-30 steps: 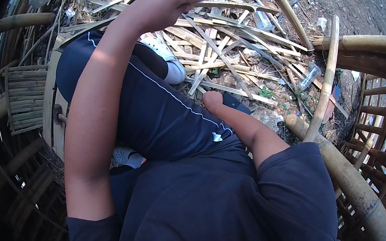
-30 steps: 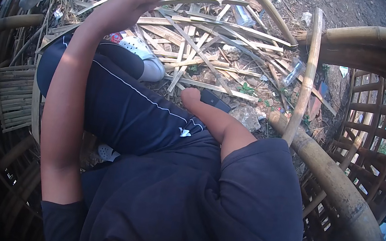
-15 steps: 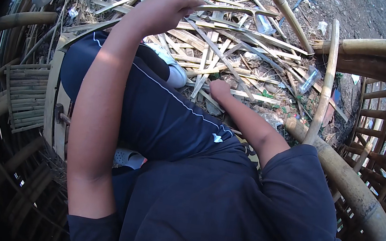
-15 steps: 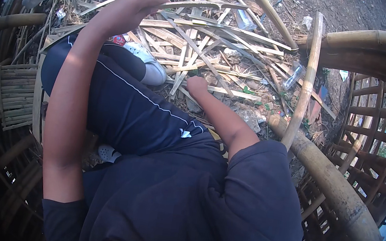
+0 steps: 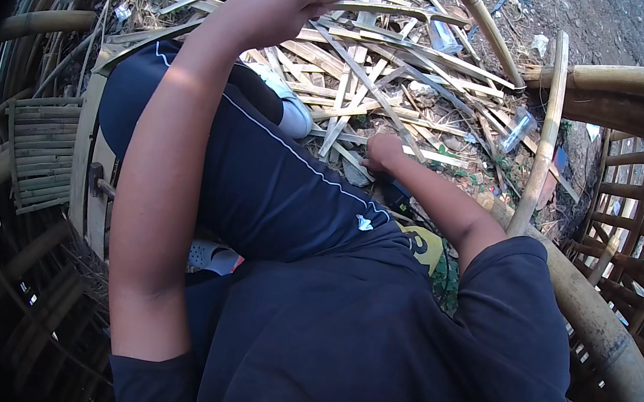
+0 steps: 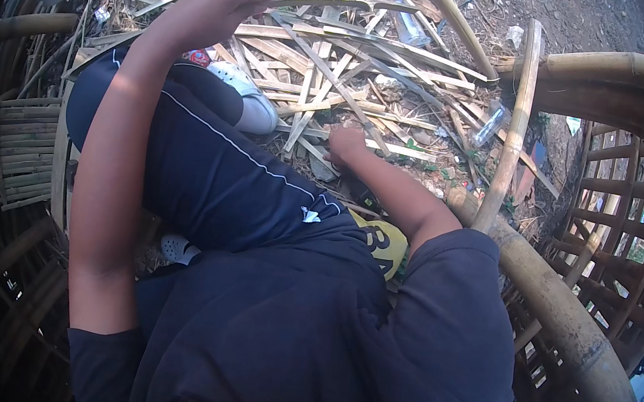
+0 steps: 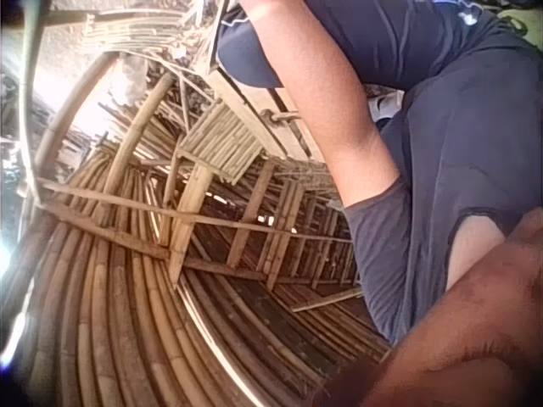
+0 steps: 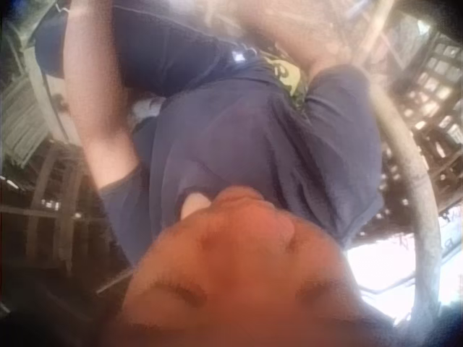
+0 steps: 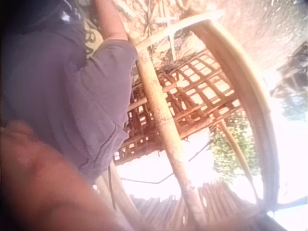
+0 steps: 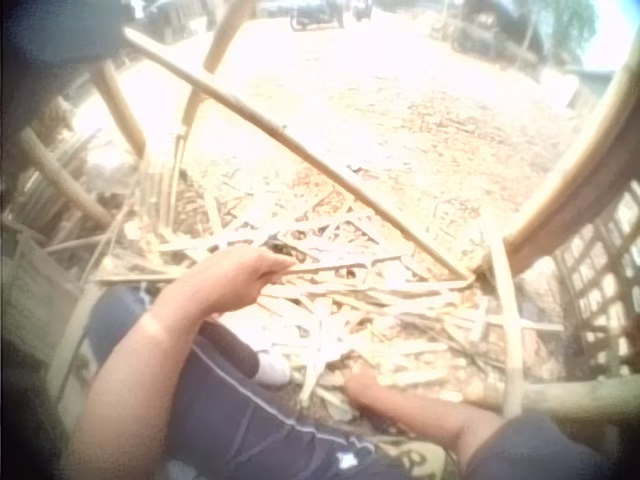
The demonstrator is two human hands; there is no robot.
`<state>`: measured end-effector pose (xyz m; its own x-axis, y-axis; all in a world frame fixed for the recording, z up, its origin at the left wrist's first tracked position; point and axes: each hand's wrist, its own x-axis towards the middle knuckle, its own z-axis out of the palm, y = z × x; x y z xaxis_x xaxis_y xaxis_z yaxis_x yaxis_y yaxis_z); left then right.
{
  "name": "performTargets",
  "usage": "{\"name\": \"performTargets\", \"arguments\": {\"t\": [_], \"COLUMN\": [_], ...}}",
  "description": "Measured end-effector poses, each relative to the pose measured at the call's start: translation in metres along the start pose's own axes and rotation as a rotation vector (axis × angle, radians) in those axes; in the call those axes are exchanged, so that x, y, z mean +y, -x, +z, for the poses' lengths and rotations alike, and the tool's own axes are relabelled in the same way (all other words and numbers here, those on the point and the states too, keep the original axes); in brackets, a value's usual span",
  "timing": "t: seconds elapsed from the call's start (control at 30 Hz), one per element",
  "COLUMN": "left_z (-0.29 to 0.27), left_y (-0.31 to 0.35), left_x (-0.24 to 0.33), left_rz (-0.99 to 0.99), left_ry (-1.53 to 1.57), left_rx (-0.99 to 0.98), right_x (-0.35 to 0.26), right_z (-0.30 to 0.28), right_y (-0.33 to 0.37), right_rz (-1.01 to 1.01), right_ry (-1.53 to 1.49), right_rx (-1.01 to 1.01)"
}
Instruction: The person constructs a small furniture piece from bamboo, using a hammer to drive nails and a small knife to trim and smooth bamboo strips.
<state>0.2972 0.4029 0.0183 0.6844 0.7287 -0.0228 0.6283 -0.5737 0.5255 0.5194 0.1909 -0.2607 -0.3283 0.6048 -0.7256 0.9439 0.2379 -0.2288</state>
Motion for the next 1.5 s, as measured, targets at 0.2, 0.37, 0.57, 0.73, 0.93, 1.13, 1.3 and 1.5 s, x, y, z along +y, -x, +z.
{"name": "performTargets", "arguments": {"t": [0.2, 0.37, 0.57, 0.73, 0.93, 1.13, 1.3, 1.5], "left_z": [-0.007, -0.010, -0.008, -0.008, -0.008, -0.006, -0.008, -0.007], "left_y": [0.005, 0.004, 0.006, 0.006, 0.004, 0.004, 0.005, 0.004], "left_x": [0.000, 0.009, 0.004, 0.003, 0.001, 0.001, 0.002, 0.001], "left_rz": [-0.044, -0.075, -0.066, -0.014, -0.006, 0.019, -0.030, 0.030], "left_ry": [-0.004, 0.011, -0.010, 0.015, 0.029, 0.000, 0.041, 0.012], "left_rx": [-0.025, -0.027, -0.004, -0.003, 0.008, 0.014, -0.015, 0.042], "right_x": [-0.006, 0.026, 0.033, 0.026, 0.027, 0.058, 0.059, 0.082], "right_z": [0.010, 0.057, 0.068, 0.067, 0.069, 0.069, 0.068, 0.073], "right_y": [0.035, 0.035, 0.031, 0.030, 0.042, 0.055, 0.062, 0.048], "right_rz": [0.317, 0.168, 0.138, 0.165, 0.291, 0.230, 0.149, -0.056], "right_ry": [-0.155, -0.310, -0.272, -0.267, -0.303, -0.419, -0.446, -0.433], "right_rx": [-0.200, -0.002, 0.078, 0.093, 0.051, 0.052, 0.166, 0.111]}}
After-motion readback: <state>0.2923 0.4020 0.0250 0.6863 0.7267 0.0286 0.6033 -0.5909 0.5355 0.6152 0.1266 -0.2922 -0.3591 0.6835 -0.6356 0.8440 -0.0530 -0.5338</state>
